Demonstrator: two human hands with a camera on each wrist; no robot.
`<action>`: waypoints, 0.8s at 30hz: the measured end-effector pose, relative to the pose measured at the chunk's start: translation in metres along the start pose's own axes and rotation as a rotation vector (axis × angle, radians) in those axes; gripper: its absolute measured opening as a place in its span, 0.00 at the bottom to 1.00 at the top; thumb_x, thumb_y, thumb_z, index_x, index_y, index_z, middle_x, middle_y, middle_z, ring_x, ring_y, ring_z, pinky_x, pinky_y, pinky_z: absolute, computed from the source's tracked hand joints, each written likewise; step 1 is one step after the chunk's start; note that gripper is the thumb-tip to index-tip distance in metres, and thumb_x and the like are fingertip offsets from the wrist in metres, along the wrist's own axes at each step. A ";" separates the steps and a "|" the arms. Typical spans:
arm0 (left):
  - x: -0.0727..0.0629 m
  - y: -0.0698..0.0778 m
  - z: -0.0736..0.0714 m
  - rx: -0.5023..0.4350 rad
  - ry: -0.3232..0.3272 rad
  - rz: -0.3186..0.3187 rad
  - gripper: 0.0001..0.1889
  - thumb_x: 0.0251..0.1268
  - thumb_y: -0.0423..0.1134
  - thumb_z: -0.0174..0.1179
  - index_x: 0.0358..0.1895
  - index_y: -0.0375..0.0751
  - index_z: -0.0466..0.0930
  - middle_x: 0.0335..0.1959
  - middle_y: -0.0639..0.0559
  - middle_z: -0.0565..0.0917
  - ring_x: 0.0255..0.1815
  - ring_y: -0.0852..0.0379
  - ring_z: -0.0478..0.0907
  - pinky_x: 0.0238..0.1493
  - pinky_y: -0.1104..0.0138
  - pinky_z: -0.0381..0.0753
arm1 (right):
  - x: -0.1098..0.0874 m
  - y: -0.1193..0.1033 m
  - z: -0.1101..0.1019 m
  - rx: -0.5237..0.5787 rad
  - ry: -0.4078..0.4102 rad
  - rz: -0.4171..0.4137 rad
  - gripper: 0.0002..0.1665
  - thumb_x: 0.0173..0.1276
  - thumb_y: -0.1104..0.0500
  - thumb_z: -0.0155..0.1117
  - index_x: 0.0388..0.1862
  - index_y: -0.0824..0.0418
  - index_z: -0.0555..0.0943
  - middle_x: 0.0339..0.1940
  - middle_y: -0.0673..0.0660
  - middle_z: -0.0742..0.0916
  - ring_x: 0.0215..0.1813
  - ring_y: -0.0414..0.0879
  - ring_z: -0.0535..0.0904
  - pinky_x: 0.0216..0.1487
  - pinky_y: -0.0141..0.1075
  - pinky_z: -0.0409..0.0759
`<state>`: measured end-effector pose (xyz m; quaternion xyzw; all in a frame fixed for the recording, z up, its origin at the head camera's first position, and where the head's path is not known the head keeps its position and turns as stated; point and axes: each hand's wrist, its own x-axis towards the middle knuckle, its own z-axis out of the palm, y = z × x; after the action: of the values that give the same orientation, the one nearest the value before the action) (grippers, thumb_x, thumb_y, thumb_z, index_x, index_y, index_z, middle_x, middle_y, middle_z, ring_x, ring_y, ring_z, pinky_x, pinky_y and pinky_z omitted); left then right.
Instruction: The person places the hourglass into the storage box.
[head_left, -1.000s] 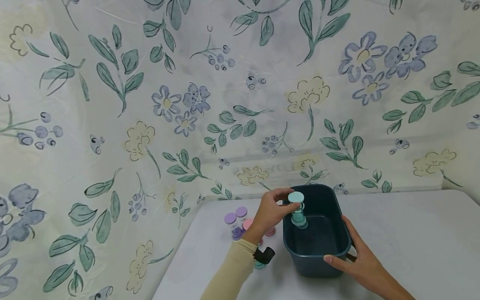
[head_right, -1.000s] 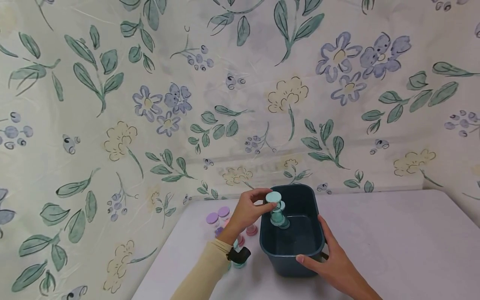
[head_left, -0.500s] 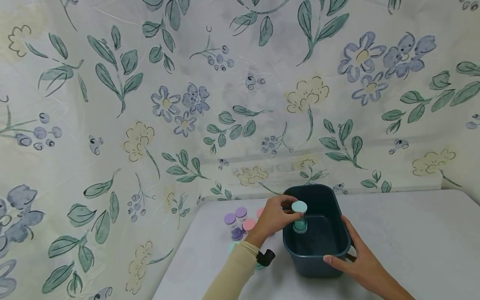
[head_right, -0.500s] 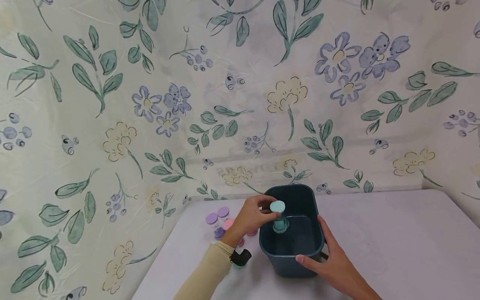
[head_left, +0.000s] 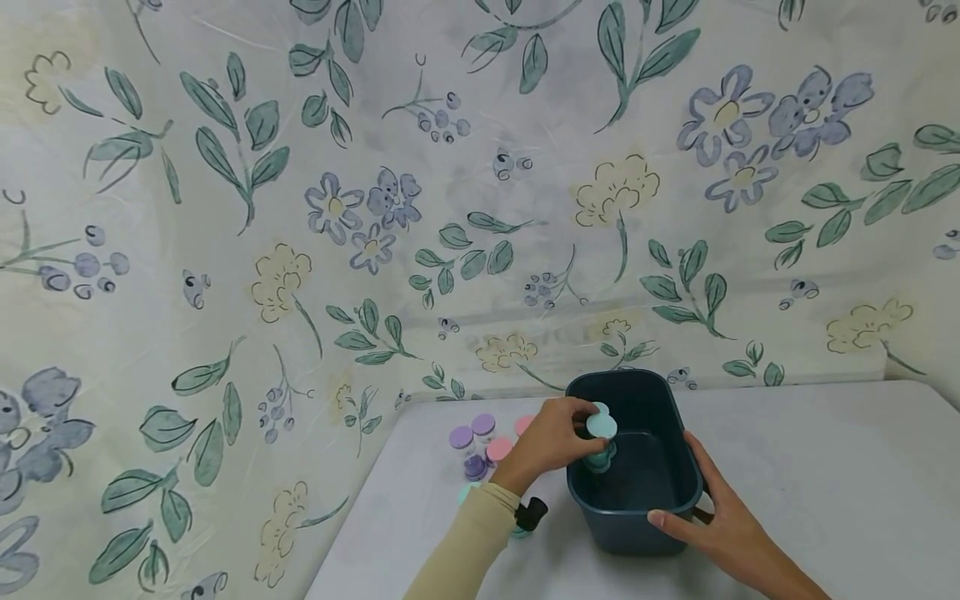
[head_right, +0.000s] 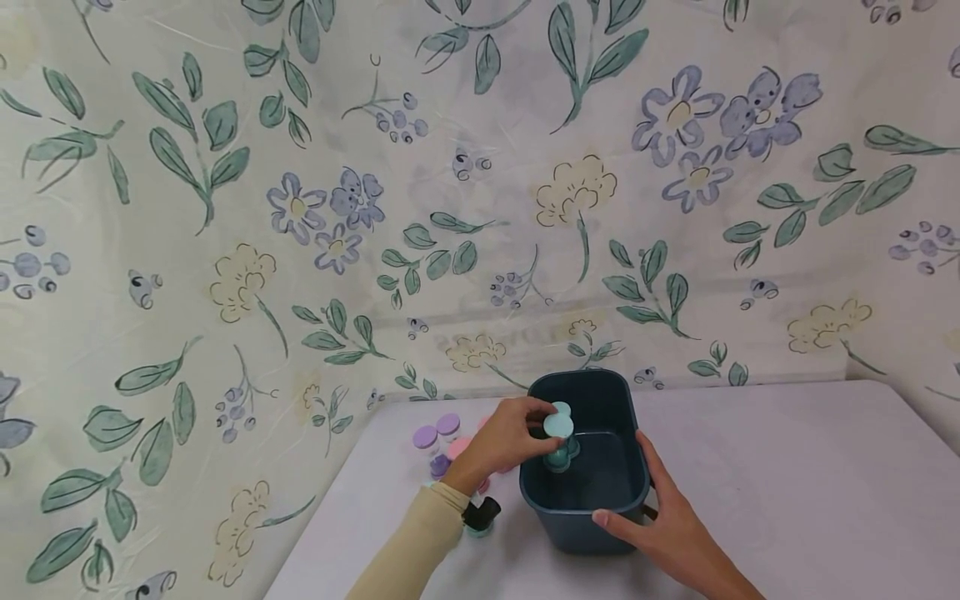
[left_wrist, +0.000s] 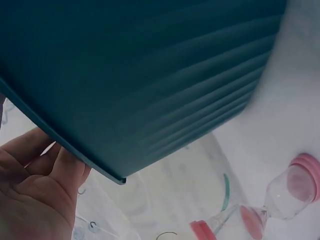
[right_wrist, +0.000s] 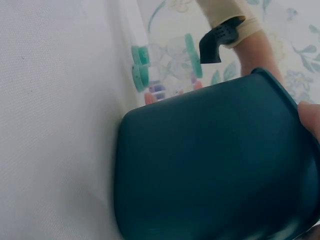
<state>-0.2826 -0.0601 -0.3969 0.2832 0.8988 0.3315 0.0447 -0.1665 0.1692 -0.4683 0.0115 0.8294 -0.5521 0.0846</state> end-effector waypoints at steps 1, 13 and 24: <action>0.000 0.000 0.000 0.025 -0.005 0.007 0.24 0.63 0.43 0.73 0.59 0.37 0.84 0.57 0.46 0.87 0.53 0.57 0.88 0.52 0.68 0.88 | 0.000 0.000 0.000 0.001 0.000 -0.001 0.72 0.66 0.39 0.72 0.85 0.40 0.26 0.87 0.69 0.42 0.81 0.78 0.49 0.70 0.68 0.71; 0.006 0.005 0.006 0.336 -0.037 0.129 0.15 0.62 0.45 0.72 0.48 0.41 0.87 0.39 0.55 0.86 0.35 0.66 0.75 0.43 0.78 0.80 | 0.001 0.000 -0.001 -0.004 -0.004 0.008 0.72 0.66 0.39 0.72 0.85 0.40 0.25 0.87 0.69 0.41 0.81 0.79 0.48 0.70 0.69 0.71; 0.006 0.008 0.007 0.537 -0.034 0.142 0.15 0.61 0.49 0.73 0.45 0.44 0.90 0.36 0.56 0.86 0.38 0.62 0.75 0.44 0.74 0.83 | 0.000 0.001 -0.001 0.005 -0.008 0.000 0.72 0.67 0.39 0.72 0.85 0.40 0.25 0.87 0.69 0.41 0.82 0.78 0.48 0.70 0.68 0.72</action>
<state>-0.2823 -0.0481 -0.3965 0.3526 0.9316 0.0788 -0.0402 -0.1669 0.1700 -0.4689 0.0092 0.8278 -0.5541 0.0880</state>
